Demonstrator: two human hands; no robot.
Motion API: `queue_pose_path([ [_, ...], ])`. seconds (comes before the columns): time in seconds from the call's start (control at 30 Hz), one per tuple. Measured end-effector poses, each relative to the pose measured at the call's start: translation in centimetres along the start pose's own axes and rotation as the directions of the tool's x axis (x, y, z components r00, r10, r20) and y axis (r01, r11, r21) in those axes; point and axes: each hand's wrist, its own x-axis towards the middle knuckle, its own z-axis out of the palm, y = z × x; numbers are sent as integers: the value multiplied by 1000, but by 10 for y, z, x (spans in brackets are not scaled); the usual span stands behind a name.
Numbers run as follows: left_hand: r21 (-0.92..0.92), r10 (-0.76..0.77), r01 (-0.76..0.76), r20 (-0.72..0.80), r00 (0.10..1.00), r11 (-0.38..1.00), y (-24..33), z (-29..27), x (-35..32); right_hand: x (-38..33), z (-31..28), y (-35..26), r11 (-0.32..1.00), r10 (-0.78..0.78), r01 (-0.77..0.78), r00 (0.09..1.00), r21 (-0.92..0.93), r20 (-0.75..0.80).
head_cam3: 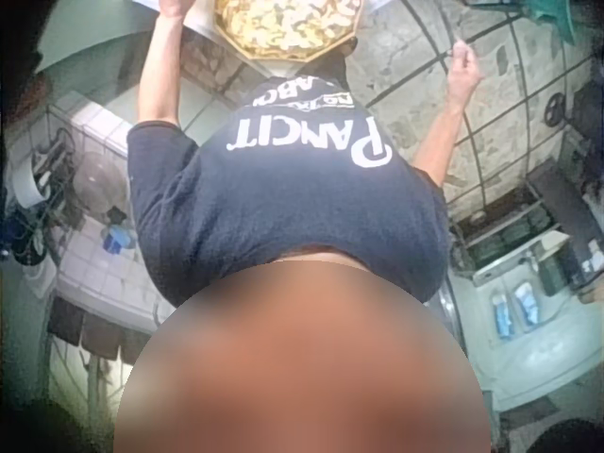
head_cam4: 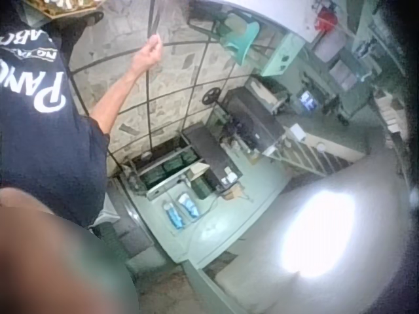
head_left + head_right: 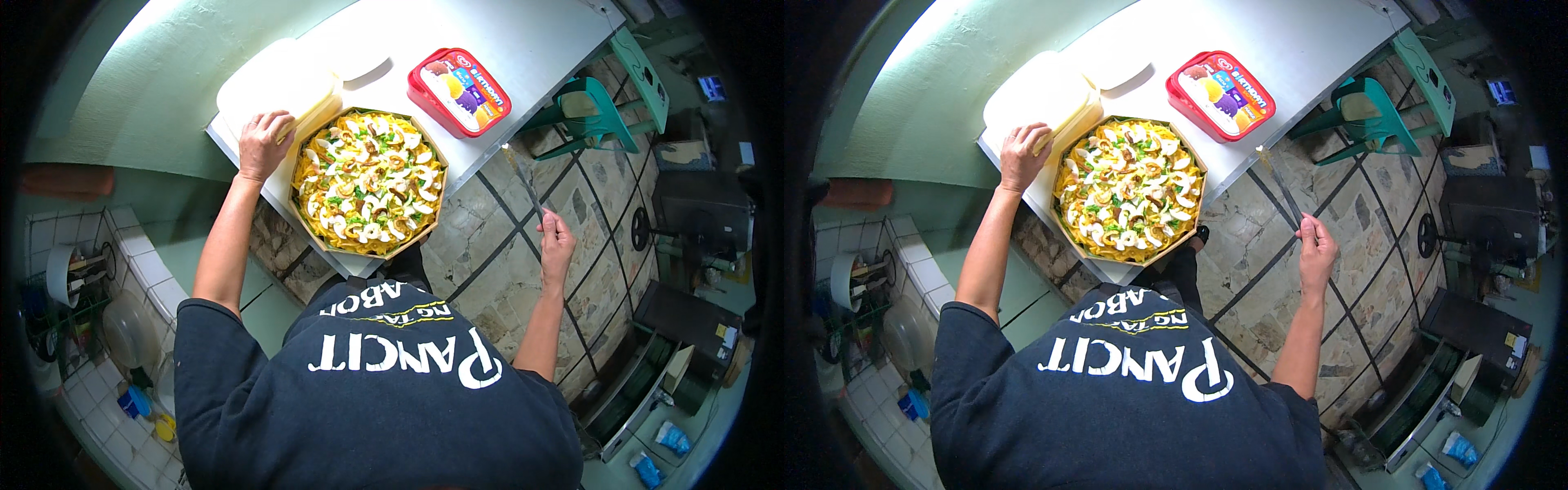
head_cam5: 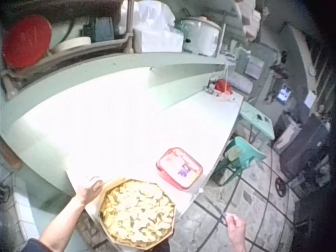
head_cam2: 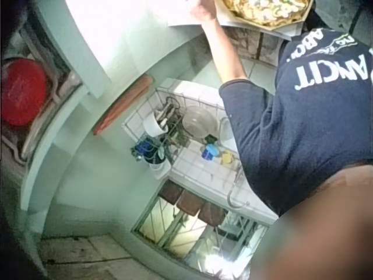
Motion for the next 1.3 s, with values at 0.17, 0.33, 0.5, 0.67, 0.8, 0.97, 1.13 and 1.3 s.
queue_pose_path([
  [0.17,4,10,-10,52,999,1000,8,9,0,5,3,-4,999,-18,18,1000,46,19],
  [0.33,-13,-22,23,63,998,1000,13,19,8,19,8,-11,994,-7,-2,997,109,83],
  [0.5,-10,-114,115,110,987,993,21,21,16,63,23,-22,981,-73,30,973,192,221],
  [0.67,-9,-263,264,88,961,964,44,22,14,137,40,-33,917,-34,-113,934,383,357],
  [0.8,8,-397,397,59,916,918,65,28,12,196,50,-33,770,-16,-239,919,592,393],
  [0.97,96,-522,515,89,848,852,86,35,6,254,63,-37,690,41,-383,868,615,494],
  [1.13,128,-637,627,57,768,768,89,33,24,297,74,-43,696,-56,-395,803,599,594],
  [1.3,210,-507,563,-267,820,800,94,44,104,333,89,-48,795,-72,-336,775,506,628],
])
